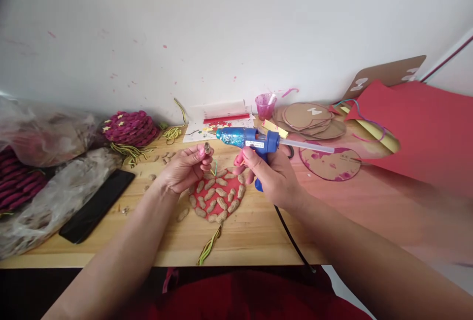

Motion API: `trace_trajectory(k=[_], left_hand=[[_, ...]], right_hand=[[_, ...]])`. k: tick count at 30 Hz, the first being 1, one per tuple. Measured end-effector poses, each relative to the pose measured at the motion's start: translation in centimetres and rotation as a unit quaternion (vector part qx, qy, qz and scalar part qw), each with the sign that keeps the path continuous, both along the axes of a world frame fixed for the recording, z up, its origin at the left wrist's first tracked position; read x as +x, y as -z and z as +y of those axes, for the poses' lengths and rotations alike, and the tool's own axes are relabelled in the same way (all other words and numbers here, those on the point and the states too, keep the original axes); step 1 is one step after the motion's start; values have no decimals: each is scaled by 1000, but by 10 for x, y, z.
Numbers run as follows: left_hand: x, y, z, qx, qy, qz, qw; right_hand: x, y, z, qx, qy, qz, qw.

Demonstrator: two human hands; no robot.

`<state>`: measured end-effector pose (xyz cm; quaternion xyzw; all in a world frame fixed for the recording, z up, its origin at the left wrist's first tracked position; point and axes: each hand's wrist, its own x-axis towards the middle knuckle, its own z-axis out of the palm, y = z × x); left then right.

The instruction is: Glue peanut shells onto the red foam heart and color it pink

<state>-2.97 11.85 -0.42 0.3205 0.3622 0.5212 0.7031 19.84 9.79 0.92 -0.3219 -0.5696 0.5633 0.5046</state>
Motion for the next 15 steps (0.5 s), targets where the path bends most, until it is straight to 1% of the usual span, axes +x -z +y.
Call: trace_trajectory(k=[7, 11, 15], left_hand=[[-5, -3, 1, 5, -7, 2, 1000], [-5, -3, 1, 5, -6, 0, 1000], [-4, -2, 0, -2, -5, -4, 1000]], right_hand=[[1, 3, -5, 56, -4, -72, 996], [2, 4, -6, 102, -3, -110, 989], [1, 3, -6, 120, 0, -119, 986]])
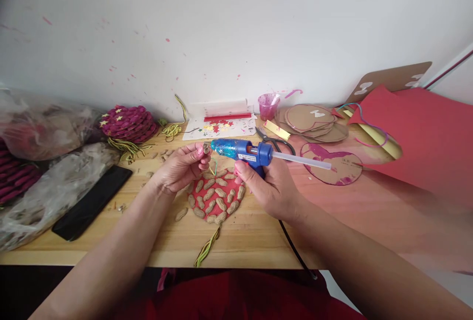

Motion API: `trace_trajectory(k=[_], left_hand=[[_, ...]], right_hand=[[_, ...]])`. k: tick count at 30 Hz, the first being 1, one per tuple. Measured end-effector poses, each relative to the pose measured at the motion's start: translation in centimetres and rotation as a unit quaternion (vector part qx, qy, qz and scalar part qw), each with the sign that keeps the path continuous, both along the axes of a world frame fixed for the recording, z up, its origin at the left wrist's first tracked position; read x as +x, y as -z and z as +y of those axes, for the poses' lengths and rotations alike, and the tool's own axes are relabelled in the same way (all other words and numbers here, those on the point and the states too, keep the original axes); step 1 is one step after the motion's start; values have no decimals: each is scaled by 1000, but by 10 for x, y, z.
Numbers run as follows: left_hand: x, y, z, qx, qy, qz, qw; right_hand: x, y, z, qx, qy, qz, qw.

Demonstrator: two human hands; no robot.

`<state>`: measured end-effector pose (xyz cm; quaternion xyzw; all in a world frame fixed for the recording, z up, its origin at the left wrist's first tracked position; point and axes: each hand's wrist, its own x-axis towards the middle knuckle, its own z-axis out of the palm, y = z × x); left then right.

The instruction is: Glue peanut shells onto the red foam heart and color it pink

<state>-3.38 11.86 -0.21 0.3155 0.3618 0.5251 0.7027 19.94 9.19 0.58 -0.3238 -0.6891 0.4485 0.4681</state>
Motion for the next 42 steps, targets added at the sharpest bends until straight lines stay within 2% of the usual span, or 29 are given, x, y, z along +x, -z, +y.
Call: trace_trajectory(k=[42], left_hand=[[0, 3, 0, -10, 6, -11, 1000]], right_hand=[[1, -2, 0, 30, 22, -58, 998]])
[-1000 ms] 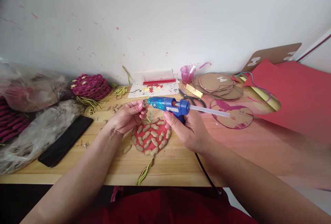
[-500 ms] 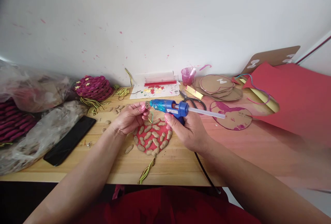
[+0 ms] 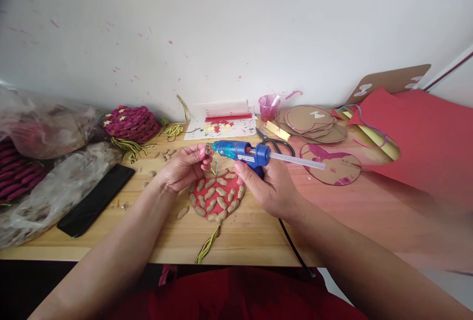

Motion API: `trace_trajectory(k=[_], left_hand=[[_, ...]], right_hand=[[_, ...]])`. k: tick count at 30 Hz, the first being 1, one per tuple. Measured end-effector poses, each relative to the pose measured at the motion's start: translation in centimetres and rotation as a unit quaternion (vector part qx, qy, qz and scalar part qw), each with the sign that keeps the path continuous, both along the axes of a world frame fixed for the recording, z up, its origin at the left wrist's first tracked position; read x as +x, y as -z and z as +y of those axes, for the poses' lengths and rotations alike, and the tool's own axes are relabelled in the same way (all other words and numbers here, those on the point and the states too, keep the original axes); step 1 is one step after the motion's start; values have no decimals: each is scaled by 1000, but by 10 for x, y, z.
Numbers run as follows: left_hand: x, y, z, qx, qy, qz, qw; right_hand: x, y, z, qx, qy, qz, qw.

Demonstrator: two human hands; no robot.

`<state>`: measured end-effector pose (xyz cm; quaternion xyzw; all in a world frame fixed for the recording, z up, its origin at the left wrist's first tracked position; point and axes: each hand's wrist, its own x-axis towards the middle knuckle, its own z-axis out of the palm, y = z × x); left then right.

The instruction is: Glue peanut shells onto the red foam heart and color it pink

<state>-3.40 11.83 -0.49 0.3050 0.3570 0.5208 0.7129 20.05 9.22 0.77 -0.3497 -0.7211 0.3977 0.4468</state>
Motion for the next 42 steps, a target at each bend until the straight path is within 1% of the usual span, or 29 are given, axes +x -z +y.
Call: trace_trajectory(k=[21, 37, 42], left_hand=[[1, -1, -1, -1, 0, 2, 1000], [0, -1, -1, 9, 2, 14, 1000], [1, -2, -1, 6, 1, 14, 1000]], right_hand=[[2, -1, 0, 39, -6, -10, 999], [0, -1, 3, 44, -18, -1, 999], [1, -1, 2, 43, -11, -9, 999]])
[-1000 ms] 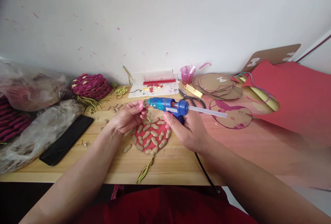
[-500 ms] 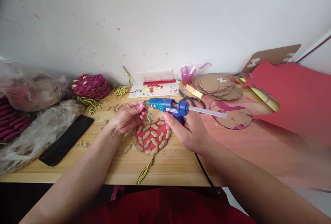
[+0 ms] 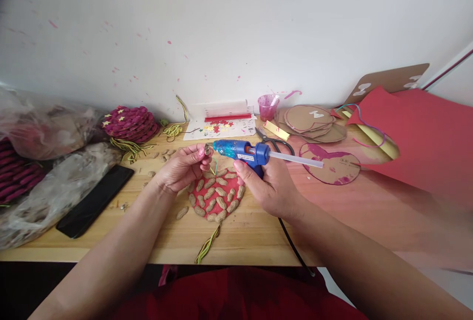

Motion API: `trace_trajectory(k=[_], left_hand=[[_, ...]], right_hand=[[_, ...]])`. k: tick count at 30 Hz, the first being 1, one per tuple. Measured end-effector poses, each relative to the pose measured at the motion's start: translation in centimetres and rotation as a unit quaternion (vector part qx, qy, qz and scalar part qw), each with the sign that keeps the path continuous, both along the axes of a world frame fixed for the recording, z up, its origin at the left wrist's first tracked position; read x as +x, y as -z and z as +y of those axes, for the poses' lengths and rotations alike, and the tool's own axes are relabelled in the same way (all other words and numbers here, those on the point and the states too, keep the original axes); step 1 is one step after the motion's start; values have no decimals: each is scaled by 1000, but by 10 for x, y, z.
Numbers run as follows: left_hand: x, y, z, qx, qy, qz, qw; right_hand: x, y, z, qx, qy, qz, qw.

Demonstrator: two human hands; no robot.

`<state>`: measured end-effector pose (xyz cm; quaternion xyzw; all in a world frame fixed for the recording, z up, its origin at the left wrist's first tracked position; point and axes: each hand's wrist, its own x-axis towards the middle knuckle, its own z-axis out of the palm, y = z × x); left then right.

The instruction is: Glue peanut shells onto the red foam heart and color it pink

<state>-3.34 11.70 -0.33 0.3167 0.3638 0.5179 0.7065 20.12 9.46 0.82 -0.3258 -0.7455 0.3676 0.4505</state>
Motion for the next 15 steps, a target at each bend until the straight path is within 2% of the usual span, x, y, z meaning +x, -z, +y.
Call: trace_trajectory(k=[15], left_hand=[[0, 0, -1, -4, 2, 5, 1000]], right_hand=[[1, 1, -1, -13, -4, 7, 1000]])
